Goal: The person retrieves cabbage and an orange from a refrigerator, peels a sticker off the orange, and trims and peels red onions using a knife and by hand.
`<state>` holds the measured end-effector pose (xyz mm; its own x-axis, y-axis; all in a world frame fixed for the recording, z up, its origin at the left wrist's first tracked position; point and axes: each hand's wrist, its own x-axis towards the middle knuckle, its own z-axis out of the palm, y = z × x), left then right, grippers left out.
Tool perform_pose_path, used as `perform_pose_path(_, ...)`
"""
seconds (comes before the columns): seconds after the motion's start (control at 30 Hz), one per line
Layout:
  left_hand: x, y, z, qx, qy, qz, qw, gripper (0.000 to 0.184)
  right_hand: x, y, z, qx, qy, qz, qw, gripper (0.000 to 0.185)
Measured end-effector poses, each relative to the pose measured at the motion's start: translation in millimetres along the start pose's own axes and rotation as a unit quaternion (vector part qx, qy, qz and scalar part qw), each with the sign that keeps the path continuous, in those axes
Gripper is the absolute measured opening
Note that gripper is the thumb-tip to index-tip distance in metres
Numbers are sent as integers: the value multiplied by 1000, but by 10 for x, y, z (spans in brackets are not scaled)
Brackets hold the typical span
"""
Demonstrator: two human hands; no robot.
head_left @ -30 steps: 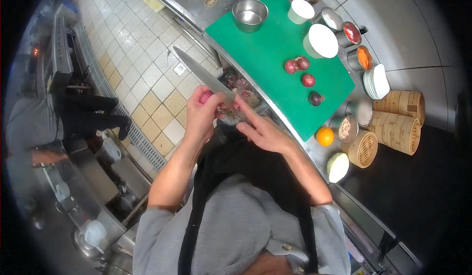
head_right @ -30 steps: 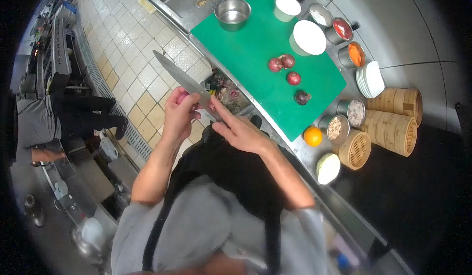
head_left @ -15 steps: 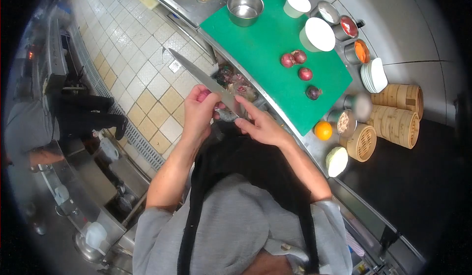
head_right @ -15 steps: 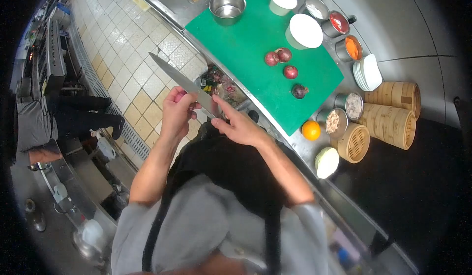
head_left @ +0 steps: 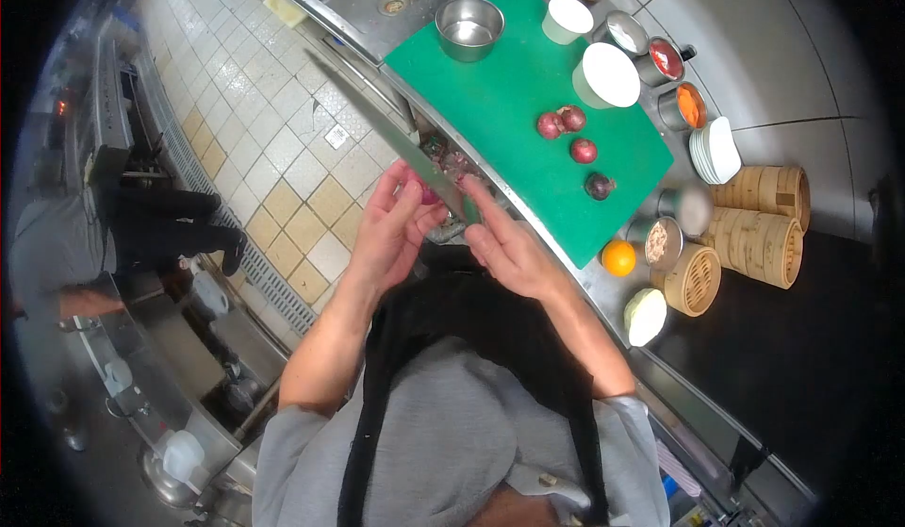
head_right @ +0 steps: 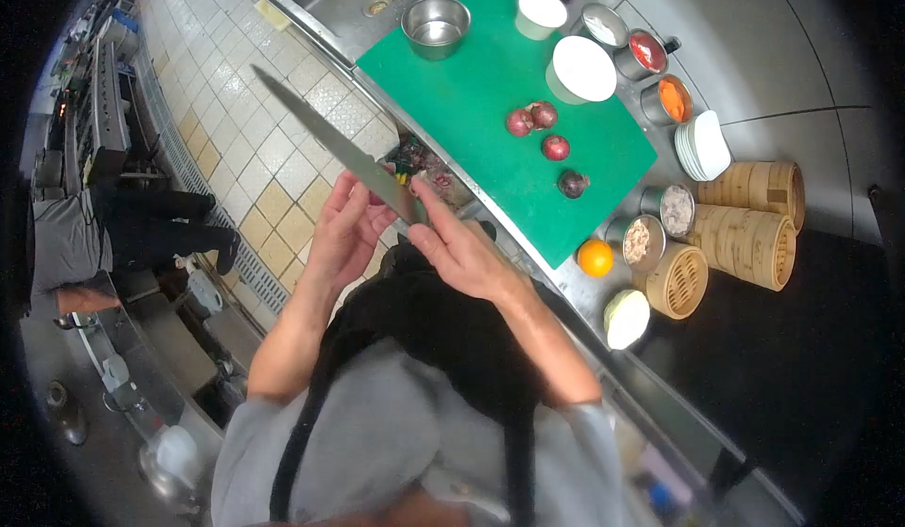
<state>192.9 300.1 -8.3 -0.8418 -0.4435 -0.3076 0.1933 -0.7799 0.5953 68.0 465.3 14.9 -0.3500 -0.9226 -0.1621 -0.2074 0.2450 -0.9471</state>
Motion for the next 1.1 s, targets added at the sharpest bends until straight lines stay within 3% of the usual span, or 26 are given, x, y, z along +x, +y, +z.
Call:
perform_pose_path(0.23, -54, 15, 57, 44, -34, 39, 998, 55, -4, -125, 5, 8, -17, 21, 1000, 66)
perform_pose_path(0.33, -61, -5, 42, 73, -23, 53, 996, 53, -8, -130, 15, 29, -37, 45, 998, 66)
perform_pose_path(0.53, -30, 1, 17, 70, 10, 58, 996, 46, -32, 12, 75, 23, -14, -47, 999, 62)
perform_pose_path(0.6, -42, 17, 29, 66, 4, 56, 996, 45, -73, 39, 70, 72, -42, 35, 996, 61)
perform_pose_path(0.67, -63, -16, 74, 62, -4, 47, 997, 44, -68, 31, 66, 69, -39, 28, 996, 61)
perform_pose_path(0.73, -77, -78, 138, 154, 21, 128, 980, 44, -72, 35, 61, 66, -34, 22, 997, 62)
perform_pose_path(0.97, -123, 20, 150, 99, 38, 67, 992, 47, -54, -28, 70, 63, -24, 0, 998, 62)
perform_pose_path(1.03, -175, -100, 206, 246, 62, 177, 951, 44, -49, -20, 67, 45, -15, -29, 998, 62)
perform_pose_path(1.1, -200, -231, 239, 239, 58, 198, 949, 44, -46, -37, 57, 63, -14, 27, 998, 62)
